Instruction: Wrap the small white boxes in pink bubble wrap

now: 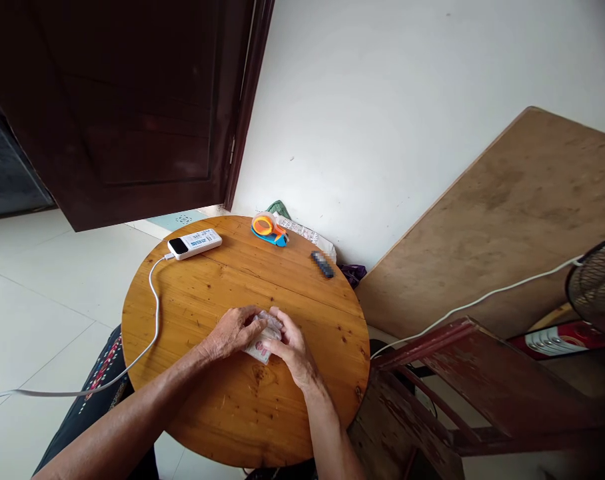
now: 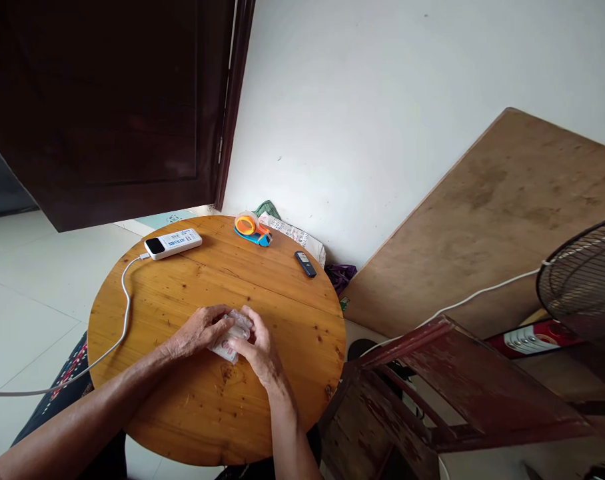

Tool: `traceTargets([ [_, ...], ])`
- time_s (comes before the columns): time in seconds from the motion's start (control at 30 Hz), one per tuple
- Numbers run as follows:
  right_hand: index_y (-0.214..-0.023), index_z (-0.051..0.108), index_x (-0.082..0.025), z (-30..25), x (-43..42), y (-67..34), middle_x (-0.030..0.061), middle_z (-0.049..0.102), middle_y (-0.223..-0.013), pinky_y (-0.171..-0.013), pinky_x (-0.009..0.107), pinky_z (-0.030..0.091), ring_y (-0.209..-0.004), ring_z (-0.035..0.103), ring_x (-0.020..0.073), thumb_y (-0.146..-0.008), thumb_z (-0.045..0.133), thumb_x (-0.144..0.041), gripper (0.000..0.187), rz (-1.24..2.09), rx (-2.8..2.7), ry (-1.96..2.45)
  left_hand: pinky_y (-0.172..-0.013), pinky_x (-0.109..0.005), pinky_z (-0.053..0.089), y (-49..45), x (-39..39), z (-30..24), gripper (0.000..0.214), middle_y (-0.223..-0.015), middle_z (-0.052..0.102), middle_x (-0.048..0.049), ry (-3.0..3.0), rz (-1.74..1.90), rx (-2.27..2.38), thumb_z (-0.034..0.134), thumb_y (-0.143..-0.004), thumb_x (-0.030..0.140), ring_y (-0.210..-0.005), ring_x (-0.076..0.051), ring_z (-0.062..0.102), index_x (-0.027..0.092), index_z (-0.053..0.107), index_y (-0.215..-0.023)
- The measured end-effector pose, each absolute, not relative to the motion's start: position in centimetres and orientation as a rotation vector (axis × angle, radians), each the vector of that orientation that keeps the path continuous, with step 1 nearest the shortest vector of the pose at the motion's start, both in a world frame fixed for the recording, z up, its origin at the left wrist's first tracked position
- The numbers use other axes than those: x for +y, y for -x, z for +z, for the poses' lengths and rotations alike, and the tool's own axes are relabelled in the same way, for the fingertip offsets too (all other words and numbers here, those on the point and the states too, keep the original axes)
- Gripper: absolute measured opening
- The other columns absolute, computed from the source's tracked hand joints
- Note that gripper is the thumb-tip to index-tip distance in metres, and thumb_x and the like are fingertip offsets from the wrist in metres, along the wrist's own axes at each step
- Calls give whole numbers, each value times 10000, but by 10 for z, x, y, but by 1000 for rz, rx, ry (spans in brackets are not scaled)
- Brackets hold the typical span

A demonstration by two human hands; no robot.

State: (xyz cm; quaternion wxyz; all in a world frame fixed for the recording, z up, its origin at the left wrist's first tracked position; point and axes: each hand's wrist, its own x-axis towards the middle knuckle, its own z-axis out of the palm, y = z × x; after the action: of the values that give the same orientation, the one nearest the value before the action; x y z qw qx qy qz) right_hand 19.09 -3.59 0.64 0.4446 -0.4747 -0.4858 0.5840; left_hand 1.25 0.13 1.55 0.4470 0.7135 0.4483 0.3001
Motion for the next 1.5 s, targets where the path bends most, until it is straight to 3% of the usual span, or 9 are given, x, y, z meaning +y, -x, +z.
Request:
traceTargets([
  [0.3,-1341,501,-238,6,-44,-181,65,671,-1186,-921,377,518,-1087,628,262,-713,713,-280,664,1092,-1463,1223,-631,-251,410,-12,4,14,371,-825,685,-44,-1628,772,1068,463,-730,279,-710,-170,575,112,664,-992],
  [0.47,-1379,465,-226,0,-45,-182,92,652,-1248,-944,401,514,-1111,627,272,-714,730,-316,721,1102,-1430,1210,-576,-242,390,-13,6,8,329,-735,630,-25,-1502,781,1044,503,-731,375,-657,-154,536,114,653,-861],
  [0.63,-1382,461,-213,-8,-43,-185,120,642,-1283,-987,438,495,-1142,626,283,-724,752,-390,741,1151,-1332,1230,-521,-224,348,-16,9,-2,211,-619,516,21,-1438,879,1094,498,-683,357,-576,-117,445,157,556,-715],
  [1.23,-1334,464,-239,-9,-47,-180,96,663,-1212,-828,373,575,-1018,670,247,-761,726,-384,647,1144,-1261,1153,-443,-218,331,-19,9,-5,171,-490,491,48,-1170,963,1068,530,-624,353,-449,-105,435,185,527,-656],
  [1.5,-1317,493,-239,-3,-49,-180,92,655,-1238,-877,381,554,-1050,655,251,-790,692,-380,581,1111,-1328,1180,-450,-218,337,-21,11,-6,191,-485,479,50,-1016,958,1045,559,-605,369,-434,-96,431,185,508,-622],
])
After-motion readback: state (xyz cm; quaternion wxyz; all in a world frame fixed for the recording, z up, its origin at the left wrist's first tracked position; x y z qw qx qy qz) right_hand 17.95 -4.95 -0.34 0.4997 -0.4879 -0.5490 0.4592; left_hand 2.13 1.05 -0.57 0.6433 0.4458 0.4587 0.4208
